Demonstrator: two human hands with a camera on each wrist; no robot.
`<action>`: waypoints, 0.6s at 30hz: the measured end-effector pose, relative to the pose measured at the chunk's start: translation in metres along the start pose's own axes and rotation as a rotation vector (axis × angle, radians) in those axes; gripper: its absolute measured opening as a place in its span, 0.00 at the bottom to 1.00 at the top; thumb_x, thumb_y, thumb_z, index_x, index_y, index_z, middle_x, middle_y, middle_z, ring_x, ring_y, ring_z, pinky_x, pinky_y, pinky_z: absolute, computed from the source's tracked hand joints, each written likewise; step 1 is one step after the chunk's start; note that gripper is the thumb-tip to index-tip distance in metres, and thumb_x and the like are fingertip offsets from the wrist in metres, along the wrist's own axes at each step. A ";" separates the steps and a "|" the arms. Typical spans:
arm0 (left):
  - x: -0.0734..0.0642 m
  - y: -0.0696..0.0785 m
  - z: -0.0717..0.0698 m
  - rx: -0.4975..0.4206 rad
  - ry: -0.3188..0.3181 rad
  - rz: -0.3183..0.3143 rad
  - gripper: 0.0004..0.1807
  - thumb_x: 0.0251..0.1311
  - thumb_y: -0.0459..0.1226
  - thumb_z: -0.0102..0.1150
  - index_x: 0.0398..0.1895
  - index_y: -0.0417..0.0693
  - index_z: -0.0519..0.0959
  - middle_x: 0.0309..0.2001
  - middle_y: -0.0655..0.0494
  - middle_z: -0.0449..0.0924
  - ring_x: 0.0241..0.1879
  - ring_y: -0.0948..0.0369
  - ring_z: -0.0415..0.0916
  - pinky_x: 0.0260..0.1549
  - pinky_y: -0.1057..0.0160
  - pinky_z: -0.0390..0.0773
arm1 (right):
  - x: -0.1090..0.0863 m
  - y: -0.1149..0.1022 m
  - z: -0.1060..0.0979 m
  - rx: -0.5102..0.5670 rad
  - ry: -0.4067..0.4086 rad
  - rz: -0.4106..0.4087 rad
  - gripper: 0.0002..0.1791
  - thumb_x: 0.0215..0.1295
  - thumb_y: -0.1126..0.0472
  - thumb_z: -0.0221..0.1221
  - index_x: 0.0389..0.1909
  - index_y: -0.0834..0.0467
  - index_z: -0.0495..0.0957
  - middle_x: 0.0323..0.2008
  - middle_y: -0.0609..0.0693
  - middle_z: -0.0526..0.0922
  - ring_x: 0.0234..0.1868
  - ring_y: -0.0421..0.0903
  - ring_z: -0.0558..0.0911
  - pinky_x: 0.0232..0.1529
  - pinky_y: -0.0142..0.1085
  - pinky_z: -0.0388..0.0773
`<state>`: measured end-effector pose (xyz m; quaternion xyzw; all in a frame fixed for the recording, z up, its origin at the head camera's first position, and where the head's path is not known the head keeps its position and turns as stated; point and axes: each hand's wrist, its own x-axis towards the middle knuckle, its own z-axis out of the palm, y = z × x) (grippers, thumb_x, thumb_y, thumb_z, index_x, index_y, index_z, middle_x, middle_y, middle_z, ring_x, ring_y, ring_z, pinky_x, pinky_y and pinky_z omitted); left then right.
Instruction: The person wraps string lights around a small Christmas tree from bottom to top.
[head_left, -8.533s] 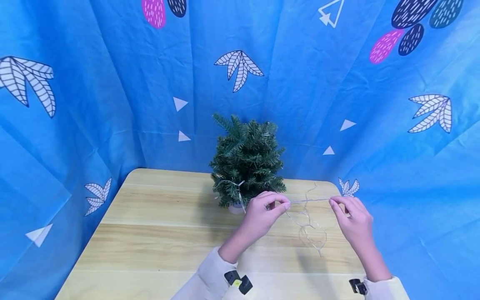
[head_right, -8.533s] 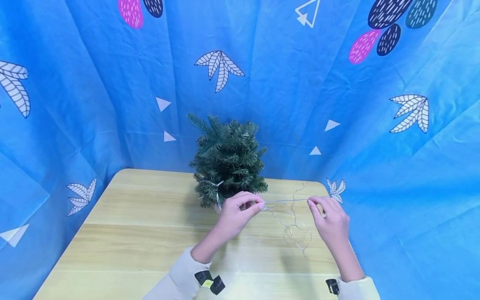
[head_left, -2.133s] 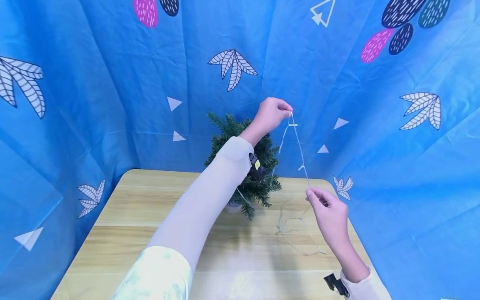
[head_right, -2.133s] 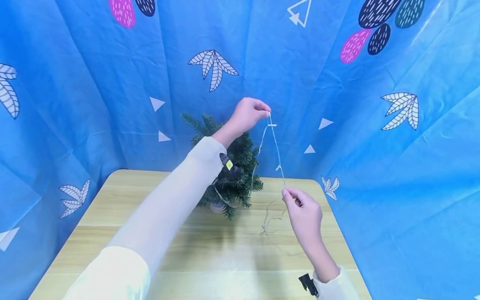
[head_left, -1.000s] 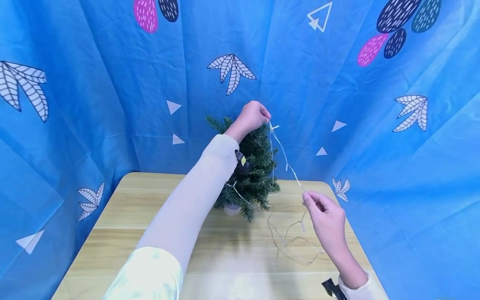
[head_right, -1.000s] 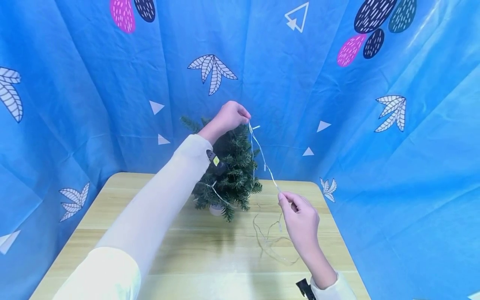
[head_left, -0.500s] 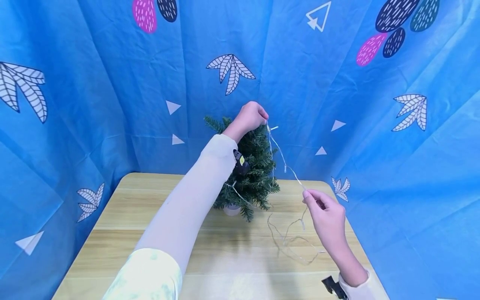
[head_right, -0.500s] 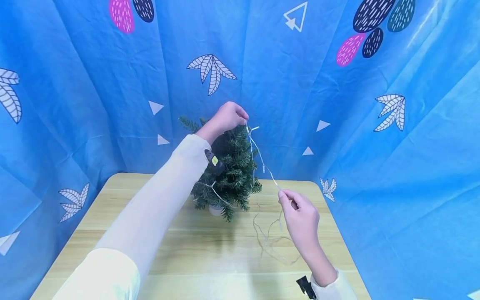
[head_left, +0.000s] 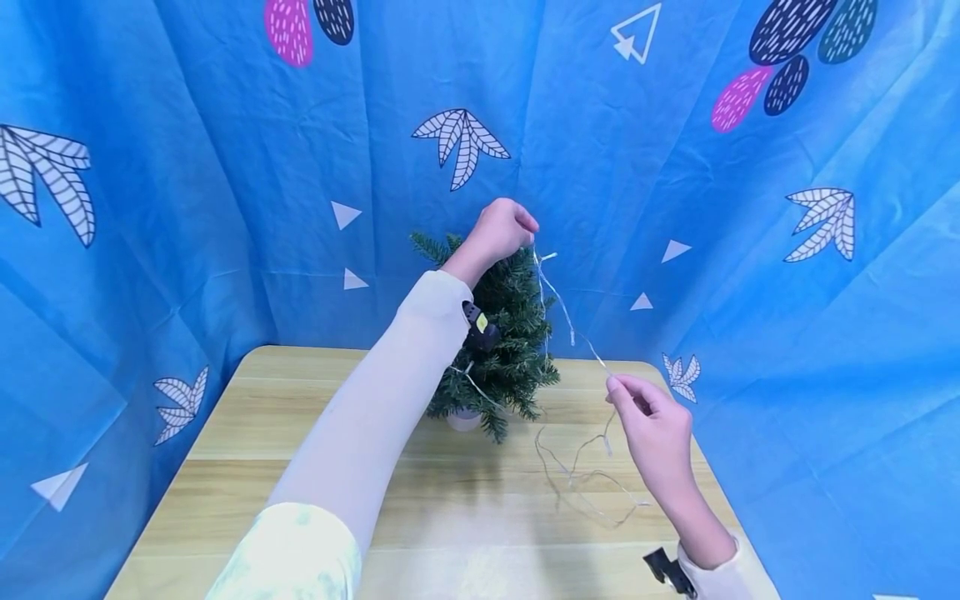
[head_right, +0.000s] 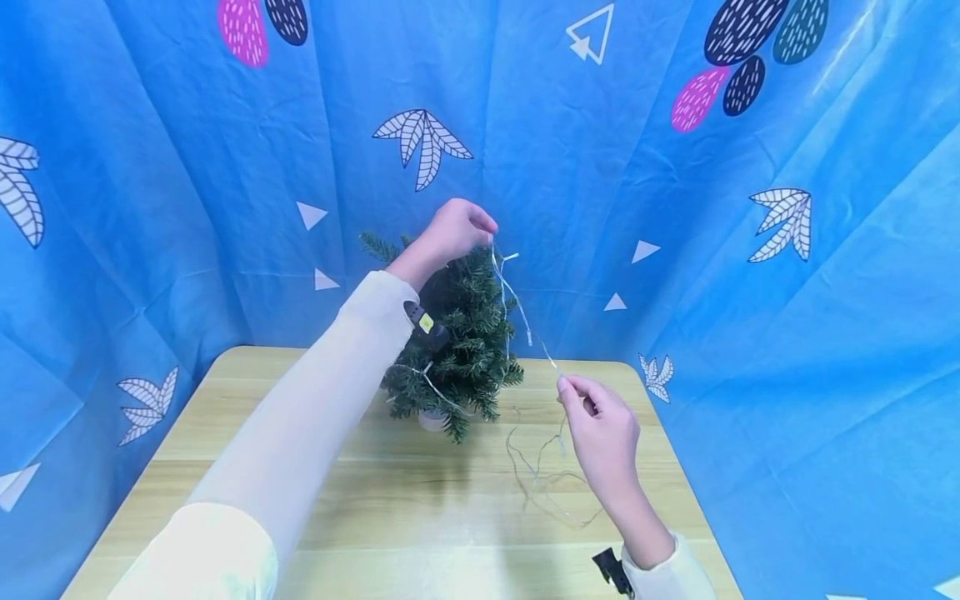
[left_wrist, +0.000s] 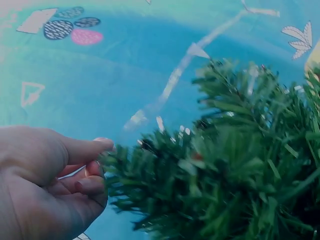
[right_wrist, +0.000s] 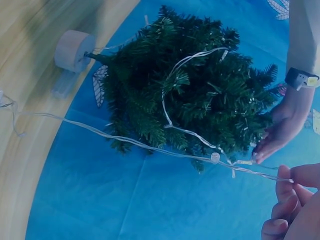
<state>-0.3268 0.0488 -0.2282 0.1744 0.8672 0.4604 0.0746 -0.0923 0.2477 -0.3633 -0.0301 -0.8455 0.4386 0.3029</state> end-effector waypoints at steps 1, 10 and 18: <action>-0.002 0.001 0.000 -0.006 0.000 0.008 0.11 0.71 0.35 0.58 0.53 0.47 0.83 0.56 0.54 0.81 0.55 0.58 0.77 0.55 0.59 0.77 | 0.000 0.000 0.000 0.001 -0.001 -0.002 0.07 0.70 0.52 0.64 0.38 0.50 0.88 0.28 0.46 0.86 0.24 0.40 0.75 0.27 0.28 0.71; -0.036 0.009 0.013 -0.083 -0.047 0.159 0.11 0.70 0.36 0.60 0.52 0.46 0.83 0.51 0.54 0.83 0.51 0.60 0.79 0.51 0.61 0.79 | 0.007 -0.002 0.004 0.015 0.011 -0.065 0.08 0.71 0.53 0.63 0.36 0.49 0.88 0.27 0.43 0.84 0.24 0.39 0.75 0.28 0.27 0.71; -0.077 -0.002 0.041 -0.101 -0.126 0.279 0.10 0.68 0.37 0.63 0.50 0.50 0.85 0.51 0.57 0.84 0.56 0.58 0.79 0.52 0.62 0.79 | 0.015 -0.012 0.010 0.070 0.016 -0.116 0.08 0.71 0.55 0.63 0.39 0.53 0.88 0.30 0.47 0.86 0.26 0.38 0.75 0.28 0.27 0.71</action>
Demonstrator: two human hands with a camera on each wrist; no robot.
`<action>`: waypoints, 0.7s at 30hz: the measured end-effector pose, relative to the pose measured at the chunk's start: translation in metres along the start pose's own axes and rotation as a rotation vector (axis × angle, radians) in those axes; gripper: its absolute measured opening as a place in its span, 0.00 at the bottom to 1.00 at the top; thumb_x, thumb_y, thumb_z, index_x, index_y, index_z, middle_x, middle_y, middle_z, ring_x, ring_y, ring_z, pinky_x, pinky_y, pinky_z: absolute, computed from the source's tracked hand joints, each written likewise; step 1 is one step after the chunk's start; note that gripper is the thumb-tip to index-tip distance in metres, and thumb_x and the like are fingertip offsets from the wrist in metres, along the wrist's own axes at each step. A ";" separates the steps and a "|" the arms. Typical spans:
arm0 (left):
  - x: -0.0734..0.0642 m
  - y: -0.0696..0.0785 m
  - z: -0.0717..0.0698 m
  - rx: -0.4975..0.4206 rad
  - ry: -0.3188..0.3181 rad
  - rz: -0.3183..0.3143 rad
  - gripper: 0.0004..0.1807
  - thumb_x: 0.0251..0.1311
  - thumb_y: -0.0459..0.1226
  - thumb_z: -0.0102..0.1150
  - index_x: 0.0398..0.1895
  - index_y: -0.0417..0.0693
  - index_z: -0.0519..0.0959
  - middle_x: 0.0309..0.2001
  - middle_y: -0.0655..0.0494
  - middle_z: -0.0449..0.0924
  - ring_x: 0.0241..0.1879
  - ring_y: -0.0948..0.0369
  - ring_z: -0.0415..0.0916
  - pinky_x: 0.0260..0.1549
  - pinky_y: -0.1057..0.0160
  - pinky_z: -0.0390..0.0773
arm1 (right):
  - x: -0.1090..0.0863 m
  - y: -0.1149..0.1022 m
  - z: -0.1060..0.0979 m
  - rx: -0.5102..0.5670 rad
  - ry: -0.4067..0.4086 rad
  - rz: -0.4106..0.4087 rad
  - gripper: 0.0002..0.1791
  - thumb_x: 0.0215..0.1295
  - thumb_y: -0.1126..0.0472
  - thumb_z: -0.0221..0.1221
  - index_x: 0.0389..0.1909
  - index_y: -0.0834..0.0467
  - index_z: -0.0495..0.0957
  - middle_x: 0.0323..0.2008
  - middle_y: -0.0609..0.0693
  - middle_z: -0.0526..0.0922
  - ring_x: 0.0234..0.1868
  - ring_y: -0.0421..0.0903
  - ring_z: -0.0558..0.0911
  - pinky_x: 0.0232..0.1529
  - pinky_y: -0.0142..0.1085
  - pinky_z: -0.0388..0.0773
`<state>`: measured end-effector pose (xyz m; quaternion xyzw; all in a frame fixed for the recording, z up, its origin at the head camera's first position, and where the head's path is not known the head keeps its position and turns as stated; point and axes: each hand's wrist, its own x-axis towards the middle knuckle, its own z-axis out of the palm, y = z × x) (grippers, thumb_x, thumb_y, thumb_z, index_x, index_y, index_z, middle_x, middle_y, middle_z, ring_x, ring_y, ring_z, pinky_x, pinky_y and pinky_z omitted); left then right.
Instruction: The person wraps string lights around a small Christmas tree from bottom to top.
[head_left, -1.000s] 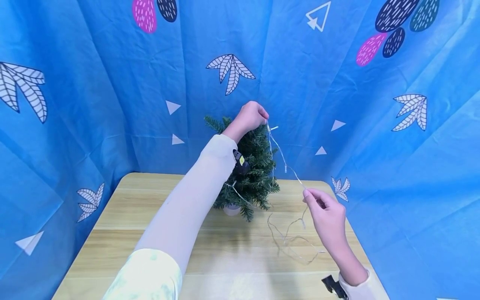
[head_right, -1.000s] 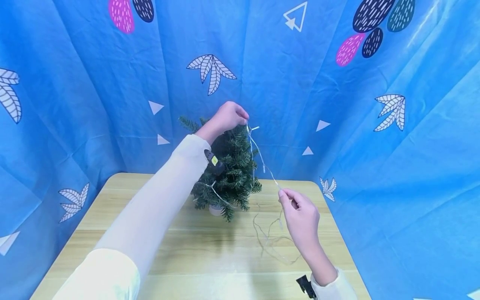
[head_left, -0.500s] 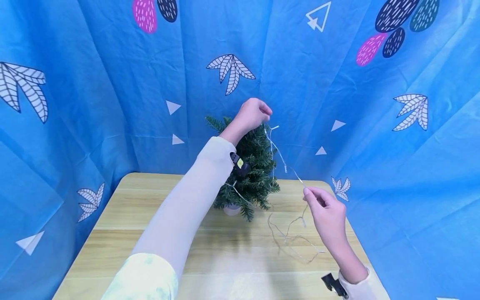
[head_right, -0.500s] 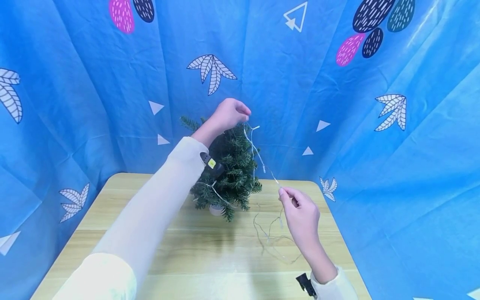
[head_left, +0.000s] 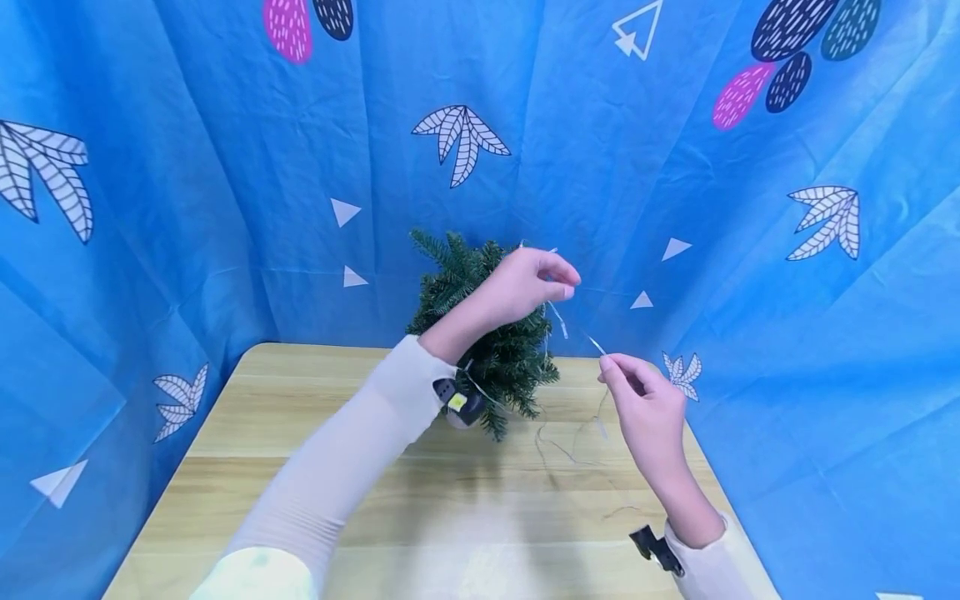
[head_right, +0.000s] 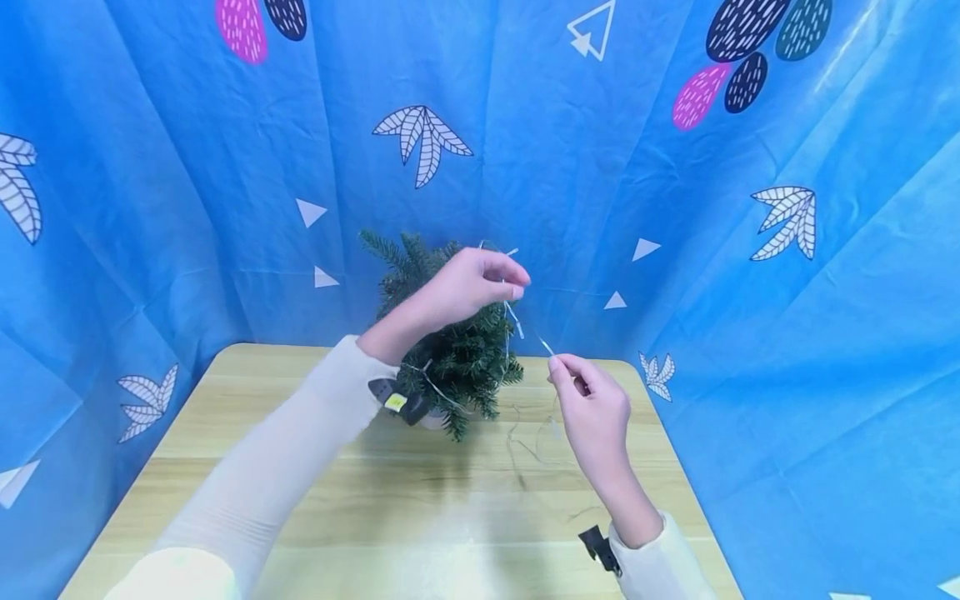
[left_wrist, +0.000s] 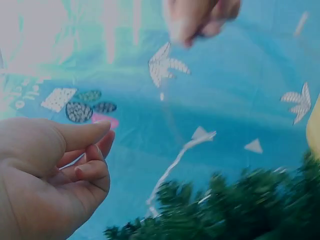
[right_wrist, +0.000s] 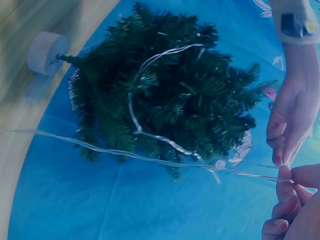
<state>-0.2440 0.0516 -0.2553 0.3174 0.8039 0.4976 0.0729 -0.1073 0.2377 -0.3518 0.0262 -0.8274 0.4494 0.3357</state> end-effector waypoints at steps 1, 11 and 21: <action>-0.004 -0.002 0.004 -0.012 -0.013 0.007 0.10 0.68 0.37 0.63 0.50 0.50 0.85 0.50 0.57 0.84 0.55 0.59 0.79 0.52 0.62 0.79 | 0.001 -0.002 0.001 0.004 0.000 -0.005 0.08 0.71 0.55 0.63 0.39 0.53 0.88 0.30 0.47 0.86 0.25 0.38 0.75 0.28 0.27 0.71; -0.036 -0.017 0.030 -0.032 -0.094 0.063 0.09 0.69 0.40 0.63 0.50 0.54 0.85 0.44 0.61 0.84 0.39 0.60 0.76 0.36 0.65 0.78 | 0.006 -0.013 0.011 0.047 -0.005 -0.006 0.09 0.71 0.54 0.63 0.40 0.54 0.88 0.29 0.47 0.85 0.26 0.40 0.74 0.28 0.28 0.71; -0.042 -0.031 0.043 -0.049 -0.049 0.142 0.05 0.66 0.41 0.65 0.43 0.56 0.87 0.40 0.63 0.82 0.30 0.61 0.73 0.28 0.67 0.74 | 0.007 -0.015 0.017 0.093 -0.011 -0.023 0.08 0.71 0.57 0.63 0.40 0.55 0.88 0.28 0.49 0.85 0.25 0.39 0.75 0.28 0.27 0.71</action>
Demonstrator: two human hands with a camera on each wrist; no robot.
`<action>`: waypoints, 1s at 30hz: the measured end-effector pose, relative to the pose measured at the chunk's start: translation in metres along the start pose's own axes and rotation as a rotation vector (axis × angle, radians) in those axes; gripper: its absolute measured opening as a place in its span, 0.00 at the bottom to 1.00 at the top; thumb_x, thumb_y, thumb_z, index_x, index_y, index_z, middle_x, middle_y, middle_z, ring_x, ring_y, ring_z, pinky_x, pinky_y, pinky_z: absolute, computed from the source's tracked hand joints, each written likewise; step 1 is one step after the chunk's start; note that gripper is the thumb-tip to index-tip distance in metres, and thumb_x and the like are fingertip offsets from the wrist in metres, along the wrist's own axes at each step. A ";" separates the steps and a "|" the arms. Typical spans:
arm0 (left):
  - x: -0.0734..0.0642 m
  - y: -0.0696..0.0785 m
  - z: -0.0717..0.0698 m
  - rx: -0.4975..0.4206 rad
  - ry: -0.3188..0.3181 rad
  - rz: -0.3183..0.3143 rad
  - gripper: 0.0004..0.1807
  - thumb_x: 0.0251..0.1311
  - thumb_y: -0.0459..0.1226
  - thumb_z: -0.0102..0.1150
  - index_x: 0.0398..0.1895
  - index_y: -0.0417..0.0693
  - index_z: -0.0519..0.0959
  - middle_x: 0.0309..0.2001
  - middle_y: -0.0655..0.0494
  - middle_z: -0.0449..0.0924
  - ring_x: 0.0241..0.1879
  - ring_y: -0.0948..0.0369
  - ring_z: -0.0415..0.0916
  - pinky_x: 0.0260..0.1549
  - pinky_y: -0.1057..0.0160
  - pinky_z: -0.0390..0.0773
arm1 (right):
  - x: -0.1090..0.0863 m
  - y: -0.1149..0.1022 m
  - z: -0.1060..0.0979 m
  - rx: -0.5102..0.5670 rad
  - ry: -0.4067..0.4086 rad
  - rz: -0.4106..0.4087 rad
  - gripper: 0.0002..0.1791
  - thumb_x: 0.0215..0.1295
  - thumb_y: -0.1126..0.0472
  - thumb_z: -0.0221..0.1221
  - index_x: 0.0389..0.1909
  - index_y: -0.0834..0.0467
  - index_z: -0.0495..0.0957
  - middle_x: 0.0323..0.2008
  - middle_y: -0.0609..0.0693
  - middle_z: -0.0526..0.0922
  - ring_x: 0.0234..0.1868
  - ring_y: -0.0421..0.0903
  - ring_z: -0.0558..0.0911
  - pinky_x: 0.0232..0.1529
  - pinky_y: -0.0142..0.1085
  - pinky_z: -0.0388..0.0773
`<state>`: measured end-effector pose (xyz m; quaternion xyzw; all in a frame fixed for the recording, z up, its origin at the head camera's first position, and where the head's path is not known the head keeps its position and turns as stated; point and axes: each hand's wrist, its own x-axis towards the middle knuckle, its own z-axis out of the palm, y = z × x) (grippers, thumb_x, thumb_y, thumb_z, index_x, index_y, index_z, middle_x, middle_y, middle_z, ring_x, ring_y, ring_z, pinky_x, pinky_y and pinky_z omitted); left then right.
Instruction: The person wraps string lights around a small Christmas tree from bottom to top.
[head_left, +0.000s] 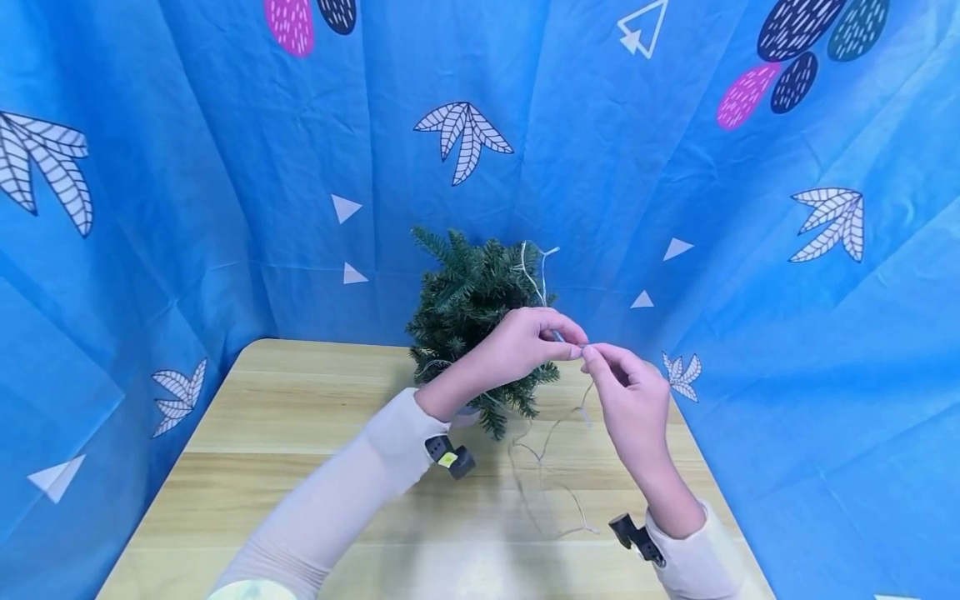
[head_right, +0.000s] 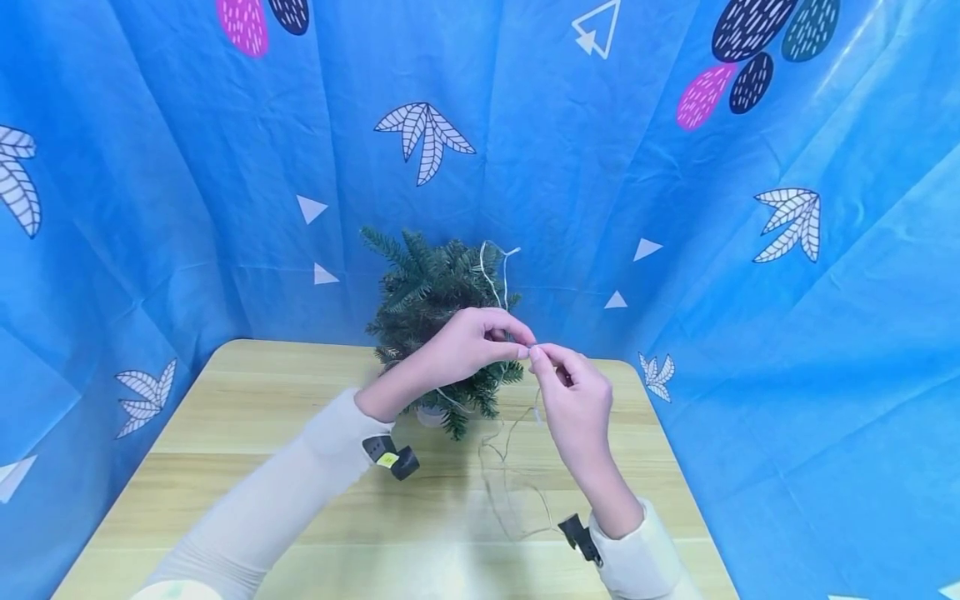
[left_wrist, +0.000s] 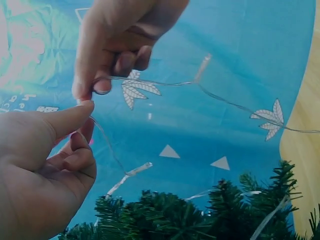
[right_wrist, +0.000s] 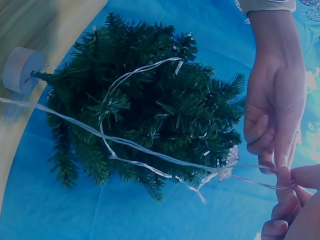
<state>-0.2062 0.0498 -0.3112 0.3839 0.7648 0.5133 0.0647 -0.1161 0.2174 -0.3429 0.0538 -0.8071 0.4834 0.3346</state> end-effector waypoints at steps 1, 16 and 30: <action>0.000 -0.001 0.000 0.009 0.004 0.007 0.05 0.66 0.41 0.65 0.42 0.56 0.87 0.40 0.63 0.82 0.31 0.62 0.73 0.29 0.67 0.74 | 0.000 -0.001 0.000 0.001 -0.003 0.004 0.08 0.71 0.57 0.63 0.40 0.55 0.88 0.28 0.49 0.85 0.25 0.39 0.74 0.28 0.27 0.71; 0.061 0.022 -0.038 0.351 0.072 0.072 0.07 0.69 0.38 0.61 0.45 0.50 0.87 0.44 0.60 0.86 0.43 0.66 0.79 0.46 0.69 0.78 | -0.001 -0.002 -0.013 -0.002 -0.004 0.167 0.11 0.69 0.49 0.64 0.39 0.51 0.88 0.29 0.45 0.85 0.25 0.44 0.73 0.26 0.33 0.70; 0.103 0.043 -0.069 0.321 0.133 0.001 0.08 0.70 0.39 0.60 0.46 0.52 0.86 0.46 0.61 0.86 0.45 0.66 0.78 0.47 0.67 0.77 | 0.000 -0.007 -0.016 0.015 0.026 0.218 0.13 0.68 0.47 0.64 0.40 0.52 0.88 0.28 0.43 0.86 0.24 0.45 0.69 0.26 0.35 0.66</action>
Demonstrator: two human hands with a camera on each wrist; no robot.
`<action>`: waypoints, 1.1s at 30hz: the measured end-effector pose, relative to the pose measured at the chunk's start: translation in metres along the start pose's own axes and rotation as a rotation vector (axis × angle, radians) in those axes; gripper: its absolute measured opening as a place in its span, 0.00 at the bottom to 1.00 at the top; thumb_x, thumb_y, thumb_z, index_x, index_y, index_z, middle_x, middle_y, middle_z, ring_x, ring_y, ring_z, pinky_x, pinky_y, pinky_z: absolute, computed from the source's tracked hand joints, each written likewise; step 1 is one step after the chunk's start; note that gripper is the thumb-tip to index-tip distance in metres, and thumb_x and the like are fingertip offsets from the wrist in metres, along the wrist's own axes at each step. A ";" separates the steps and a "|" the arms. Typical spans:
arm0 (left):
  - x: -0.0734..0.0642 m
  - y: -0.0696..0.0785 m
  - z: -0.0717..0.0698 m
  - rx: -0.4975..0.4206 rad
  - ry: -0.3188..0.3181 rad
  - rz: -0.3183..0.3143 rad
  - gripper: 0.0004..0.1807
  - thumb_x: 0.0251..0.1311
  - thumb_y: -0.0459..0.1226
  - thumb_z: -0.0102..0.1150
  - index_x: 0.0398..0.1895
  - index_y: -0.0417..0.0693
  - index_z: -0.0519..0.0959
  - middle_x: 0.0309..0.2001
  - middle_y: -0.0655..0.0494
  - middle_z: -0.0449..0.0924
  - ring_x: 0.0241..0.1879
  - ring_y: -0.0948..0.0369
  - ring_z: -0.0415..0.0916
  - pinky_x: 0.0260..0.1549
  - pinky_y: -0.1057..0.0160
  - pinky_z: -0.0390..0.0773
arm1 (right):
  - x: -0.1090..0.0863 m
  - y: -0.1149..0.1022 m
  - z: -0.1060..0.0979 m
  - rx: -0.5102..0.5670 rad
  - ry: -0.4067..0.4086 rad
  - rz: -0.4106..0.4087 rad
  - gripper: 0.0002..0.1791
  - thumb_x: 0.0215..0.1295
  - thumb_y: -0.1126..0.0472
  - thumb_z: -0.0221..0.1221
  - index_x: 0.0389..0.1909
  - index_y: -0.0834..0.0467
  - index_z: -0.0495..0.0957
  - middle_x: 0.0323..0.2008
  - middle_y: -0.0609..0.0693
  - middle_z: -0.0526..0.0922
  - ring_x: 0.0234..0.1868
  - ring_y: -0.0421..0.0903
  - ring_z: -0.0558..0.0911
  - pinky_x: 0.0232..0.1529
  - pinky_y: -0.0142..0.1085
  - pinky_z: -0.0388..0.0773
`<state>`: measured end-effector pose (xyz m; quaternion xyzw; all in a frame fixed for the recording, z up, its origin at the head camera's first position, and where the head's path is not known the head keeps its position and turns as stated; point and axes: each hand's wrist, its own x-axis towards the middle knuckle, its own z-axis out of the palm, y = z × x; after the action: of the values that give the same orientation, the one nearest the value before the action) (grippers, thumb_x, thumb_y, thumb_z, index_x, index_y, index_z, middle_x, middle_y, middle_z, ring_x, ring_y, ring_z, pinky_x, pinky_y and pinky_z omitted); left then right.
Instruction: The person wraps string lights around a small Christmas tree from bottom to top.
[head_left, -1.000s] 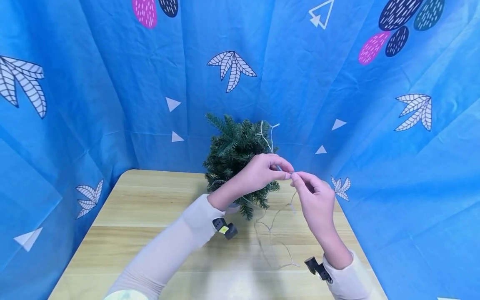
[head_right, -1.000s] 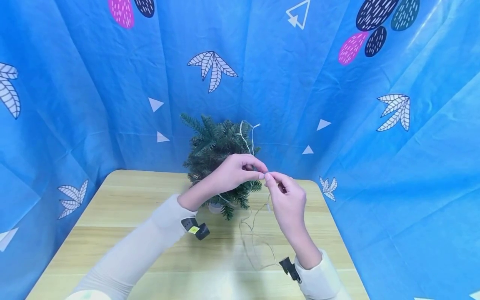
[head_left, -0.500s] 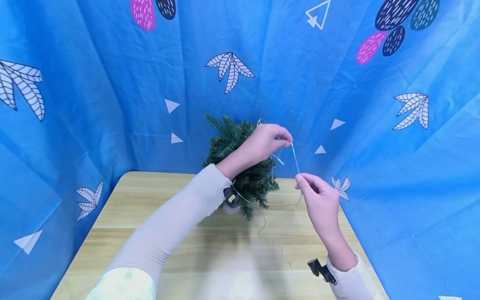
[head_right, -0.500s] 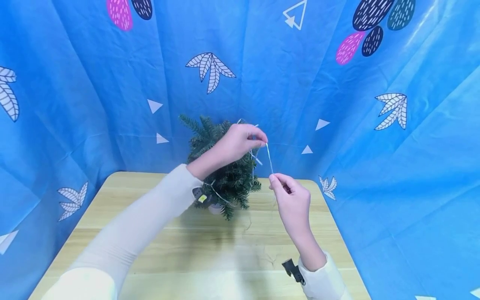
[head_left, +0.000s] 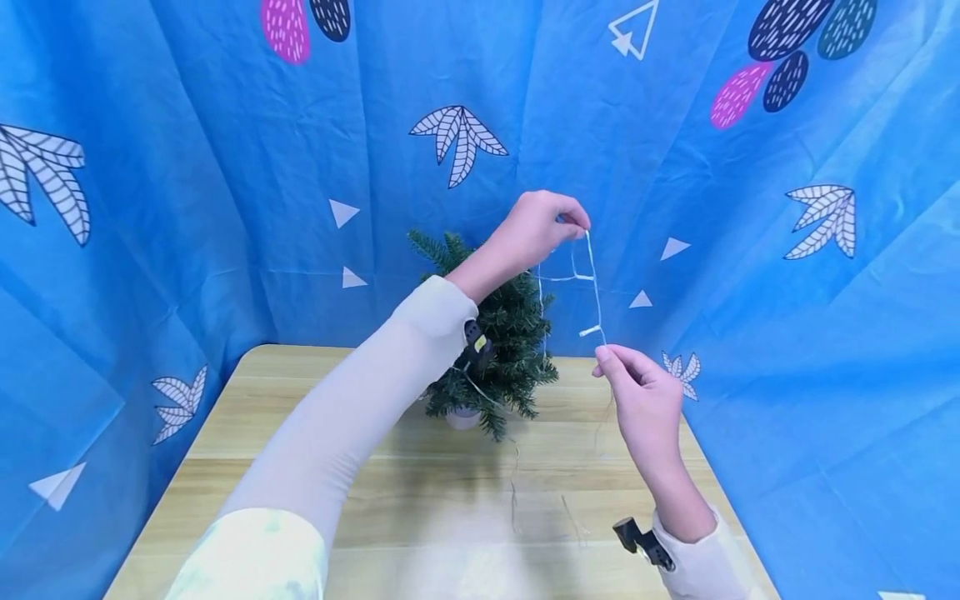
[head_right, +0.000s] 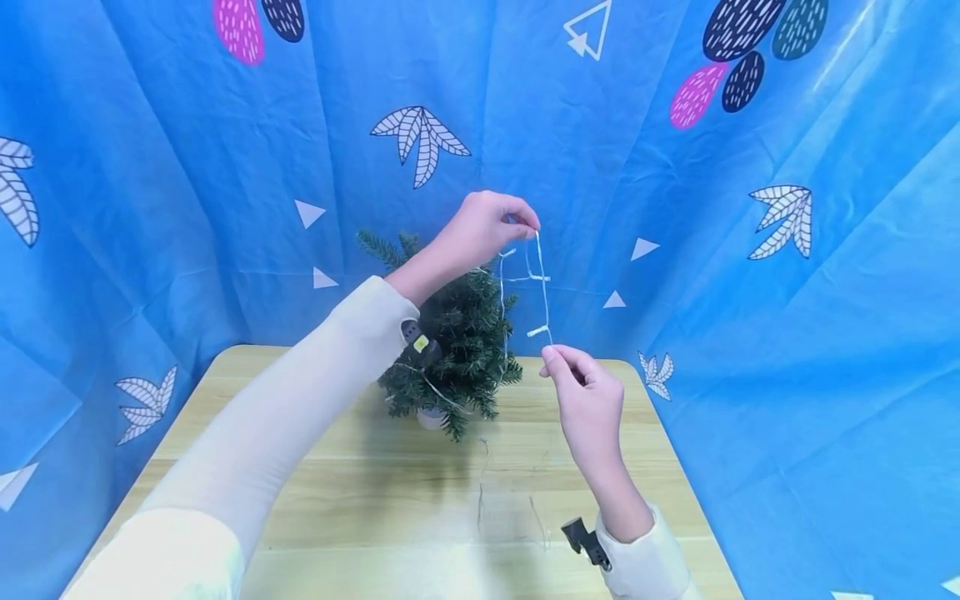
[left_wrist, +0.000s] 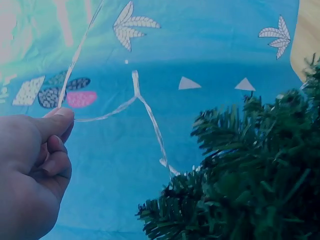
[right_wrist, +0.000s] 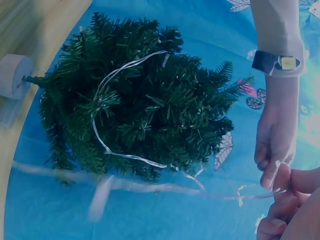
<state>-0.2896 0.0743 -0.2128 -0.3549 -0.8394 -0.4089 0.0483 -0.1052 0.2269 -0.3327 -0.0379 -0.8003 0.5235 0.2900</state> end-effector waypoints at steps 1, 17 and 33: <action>0.003 -0.002 -0.001 -0.024 0.003 -0.014 0.08 0.70 0.39 0.60 0.45 0.52 0.86 0.45 0.61 0.86 0.44 0.66 0.78 0.46 0.66 0.78 | 0.000 0.001 0.000 -0.002 0.004 0.000 0.13 0.68 0.47 0.64 0.40 0.52 0.88 0.28 0.43 0.86 0.24 0.44 0.69 0.25 0.36 0.66; 0.061 -0.008 -0.013 -0.240 0.095 -0.134 0.07 0.67 0.37 0.64 0.44 0.46 0.87 0.47 0.57 0.86 0.47 0.63 0.79 0.47 0.67 0.77 | -0.012 0.006 0.008 0.016 0.002 0.003 0.11 0.68 0.48 0.64 0.38 0.51 0.89 0.31 0.44 0.87 0.30 0.44 0.72 0.31 0.33 0.69; 0.109 0.019 -0.024 -0.556 0.181 -0.195 0.09 0.67 0.36 0.63 0.47 0.46 0.87 0.52 0.58 0.84 0.54 0.66 0.77 0.50 0.72 0.75 | -0.013 0.007 0.013 0.055 0.036 -0.021 0.09 0.68 0.52 0.66 0.39 0.52 0.89 0.30 0.46 0.88 0.27 0.44 0.72 0.27 0.33 0.68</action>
<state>-0.3638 0.1256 -0.1445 -0.2343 -0.7176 -0.6556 -0.0158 -0.1026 0.2150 -0.3483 -0.0310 -0.7806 0.5412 0.3110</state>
